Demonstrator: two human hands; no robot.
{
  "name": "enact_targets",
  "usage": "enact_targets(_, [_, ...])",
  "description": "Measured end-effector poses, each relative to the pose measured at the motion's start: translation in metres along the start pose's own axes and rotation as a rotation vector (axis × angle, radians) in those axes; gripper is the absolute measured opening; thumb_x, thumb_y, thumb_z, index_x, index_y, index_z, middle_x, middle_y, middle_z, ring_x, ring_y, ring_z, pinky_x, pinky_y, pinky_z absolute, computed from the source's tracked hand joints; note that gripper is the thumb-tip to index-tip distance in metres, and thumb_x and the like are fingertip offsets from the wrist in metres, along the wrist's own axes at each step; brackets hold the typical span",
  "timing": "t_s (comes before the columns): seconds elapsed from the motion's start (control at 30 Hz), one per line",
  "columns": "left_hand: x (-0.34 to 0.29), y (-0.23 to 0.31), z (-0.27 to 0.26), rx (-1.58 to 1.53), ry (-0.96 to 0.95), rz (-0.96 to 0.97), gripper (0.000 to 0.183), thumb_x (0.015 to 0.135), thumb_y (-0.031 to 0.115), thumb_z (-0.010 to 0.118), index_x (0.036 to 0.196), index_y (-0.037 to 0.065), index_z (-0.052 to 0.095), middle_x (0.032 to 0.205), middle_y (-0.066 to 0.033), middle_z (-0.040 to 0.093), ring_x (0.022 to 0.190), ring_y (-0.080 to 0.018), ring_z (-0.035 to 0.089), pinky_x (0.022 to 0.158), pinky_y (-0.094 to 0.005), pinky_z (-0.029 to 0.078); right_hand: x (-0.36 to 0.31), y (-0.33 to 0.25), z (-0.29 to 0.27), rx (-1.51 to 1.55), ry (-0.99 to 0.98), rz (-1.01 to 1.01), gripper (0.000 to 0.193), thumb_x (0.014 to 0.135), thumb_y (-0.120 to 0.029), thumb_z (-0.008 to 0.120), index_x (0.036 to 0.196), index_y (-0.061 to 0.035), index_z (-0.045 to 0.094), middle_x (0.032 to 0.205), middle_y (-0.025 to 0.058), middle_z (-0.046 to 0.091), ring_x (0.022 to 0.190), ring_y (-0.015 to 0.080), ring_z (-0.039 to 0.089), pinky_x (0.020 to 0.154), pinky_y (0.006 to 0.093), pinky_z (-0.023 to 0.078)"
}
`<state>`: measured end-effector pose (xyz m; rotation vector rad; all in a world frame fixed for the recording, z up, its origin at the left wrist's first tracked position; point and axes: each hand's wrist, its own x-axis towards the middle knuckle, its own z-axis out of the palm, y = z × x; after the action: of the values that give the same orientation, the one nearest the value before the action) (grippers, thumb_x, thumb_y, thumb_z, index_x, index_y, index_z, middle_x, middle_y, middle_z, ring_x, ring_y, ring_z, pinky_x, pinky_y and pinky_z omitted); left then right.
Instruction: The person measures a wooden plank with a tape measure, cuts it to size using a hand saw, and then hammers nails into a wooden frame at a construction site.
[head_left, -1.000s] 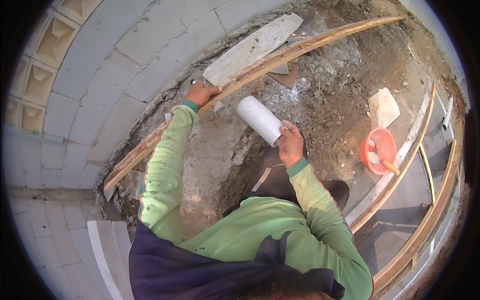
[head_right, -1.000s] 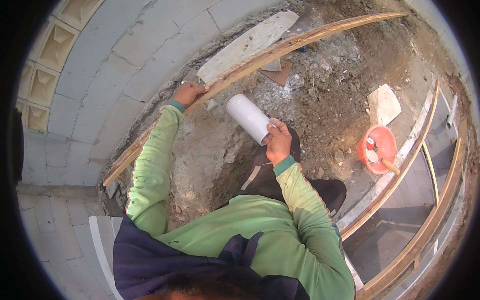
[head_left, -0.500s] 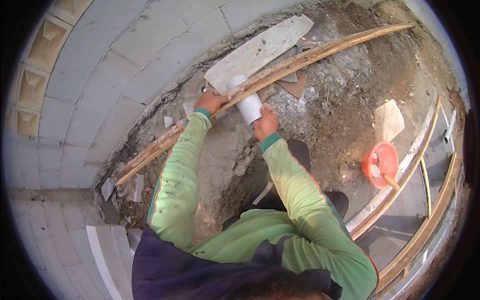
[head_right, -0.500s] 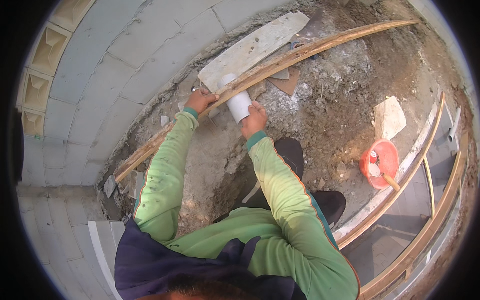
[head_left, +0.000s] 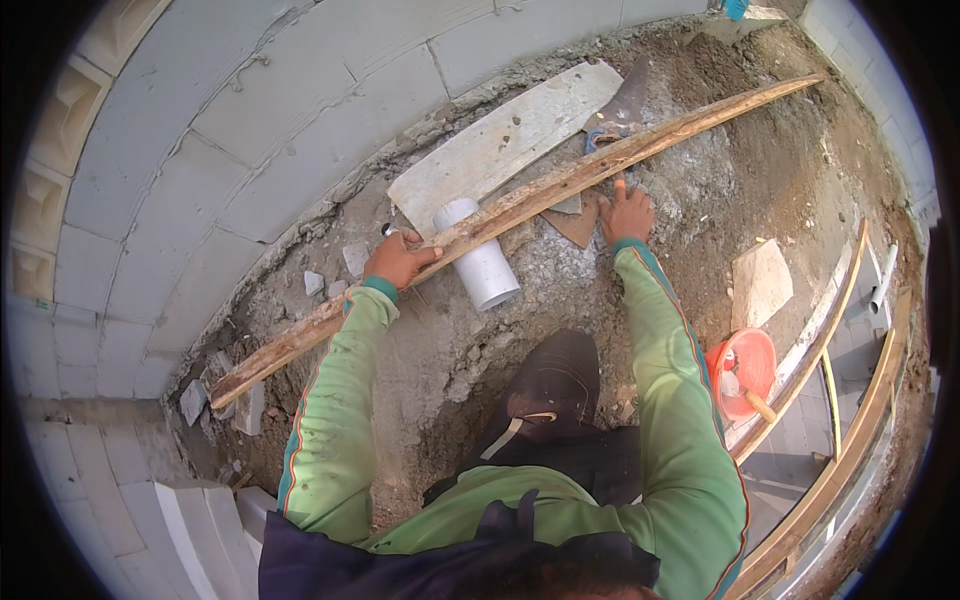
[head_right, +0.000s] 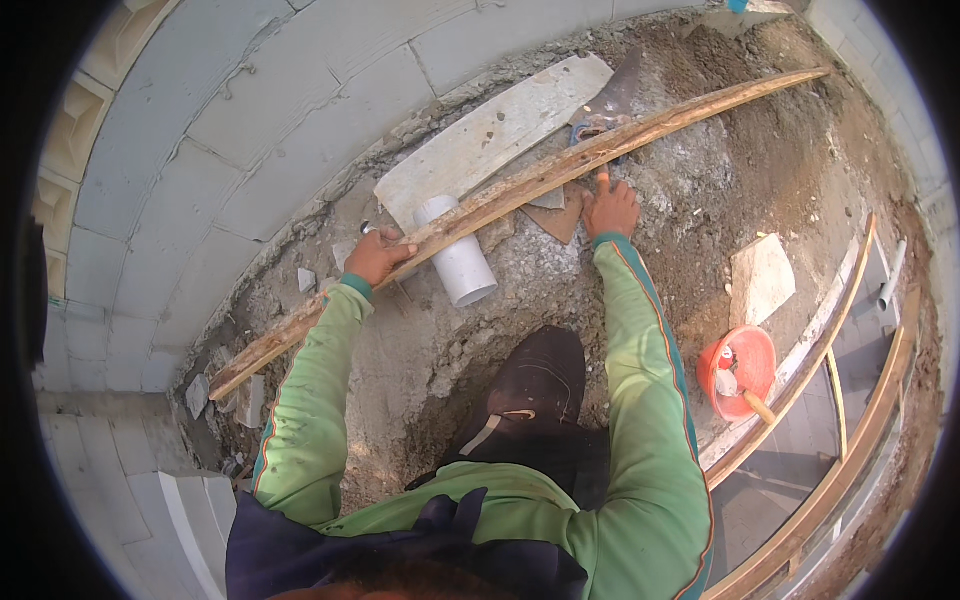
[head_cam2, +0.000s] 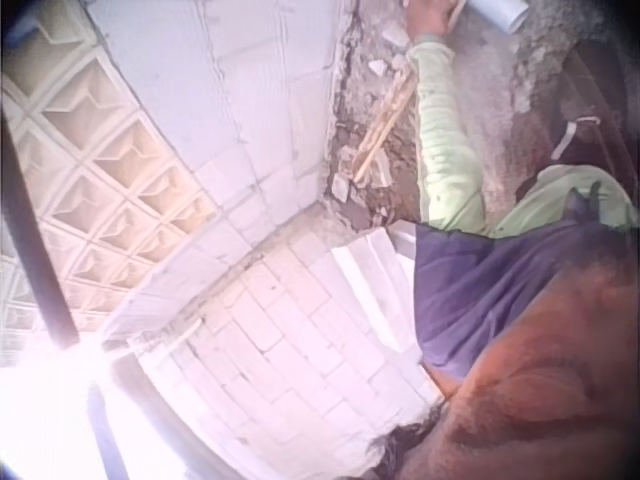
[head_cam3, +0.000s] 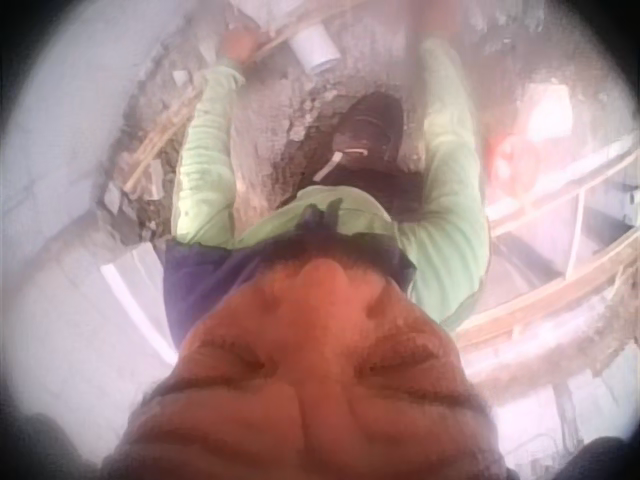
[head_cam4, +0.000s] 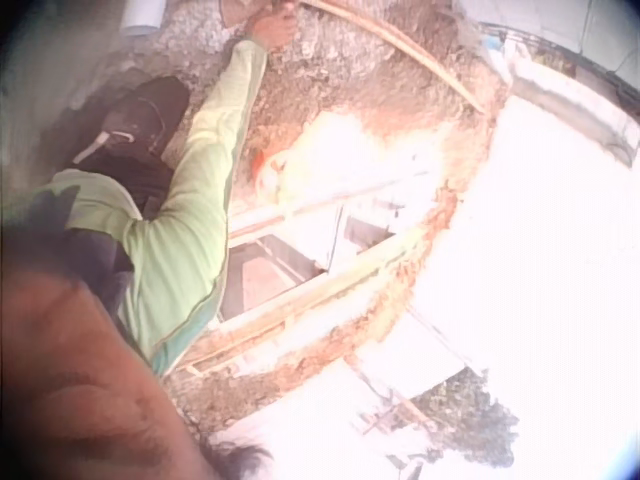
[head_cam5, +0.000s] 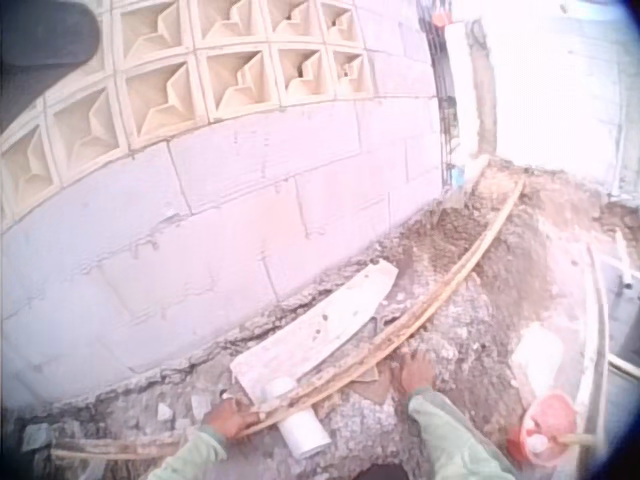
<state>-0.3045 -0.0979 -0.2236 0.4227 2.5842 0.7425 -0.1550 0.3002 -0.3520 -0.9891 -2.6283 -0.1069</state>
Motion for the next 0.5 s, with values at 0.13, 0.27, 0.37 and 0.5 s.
enact_targets(0.13, [0.017, -0.017, -0.003, -0.12, -0.026, -0.003, 0.066, 0.076, 0.04, 0.085, 0.117, -0.004, 0.059, 0.102, -0.0149, 0.067, 0.093, -0.022, 0.063, 0.084, -0.0334, 0.051, 0.046, -0.003, -0.011, 0.003, -0.203, -0.018, 0.063, 0.099, -0.061, 0.047, 0.142, -0.0153, 0.052, 0.112, 0.0166, 0.063, 0.103, 0.0364, 0.064, 0.081, 0.0508, 0.053])
enact_targets(0.27, [0.019, -0.016, 0.005, -0.095, -0.048, 0.0, 0.067, 0.077, 0.037, 0.086, 0.119, -0.006, 0.056, 0.099, -0.0135, 0.068, 0.089, -0.0205, 0.065, 0.082, -0.032, 0.051, 0.069, 0.007, -0.003, -0.004, -0.392, 0.041, 0.066, 0.098, -0.063, 0.046, 0.144, -0.0166, 0.051, 0.114, 0.0194, 0.066, 0.1, 0.0389, 0.069, 0.078, 0.0519, 0.056])
enact_targets(0.37, [0.031, -0.024, 0.014, -0.238, -0.041, 0.003, 0.068, 0.077, 0.033, 0.087, 0.12, -0.007, 0.054, 0.098, -0.0132, 0.068, 0.089, -0.0193, 0.065, 0.082, -0.0307, 0.052, 0.071, 0.017, 0.0, 0.018, -0.464, -0.025, 0.074, 0.099, -0.066, 0.04, 0.151, -0.0129, 0.042, 0.12, 0.0255, 0.066, 0.098, 0.0425, 0.071, 0.078, 0.0518, 0.057])
enact_targets(0.5, [0.03, -0.034, 0.013, -0.191, -0.033, -0.004, 0.069, 0.077, 0.031, 0.088, 0.121, -0.008, 0.052, 0.098, -0.0137, 0.069, 0.088, -0.0181, 0.066, 0.08, -0.0298, 0.053, 0.049, 0.023, -0.03, 0.158, -0.456, 0.044, 0.069, 0.099, -0.065, 0.04, 0.155, -0.0242, 0.032, 0.11, 0.027, 0.07, 0.097, 0.0447, 0.07, 0.079, 0.0541, 0.056])
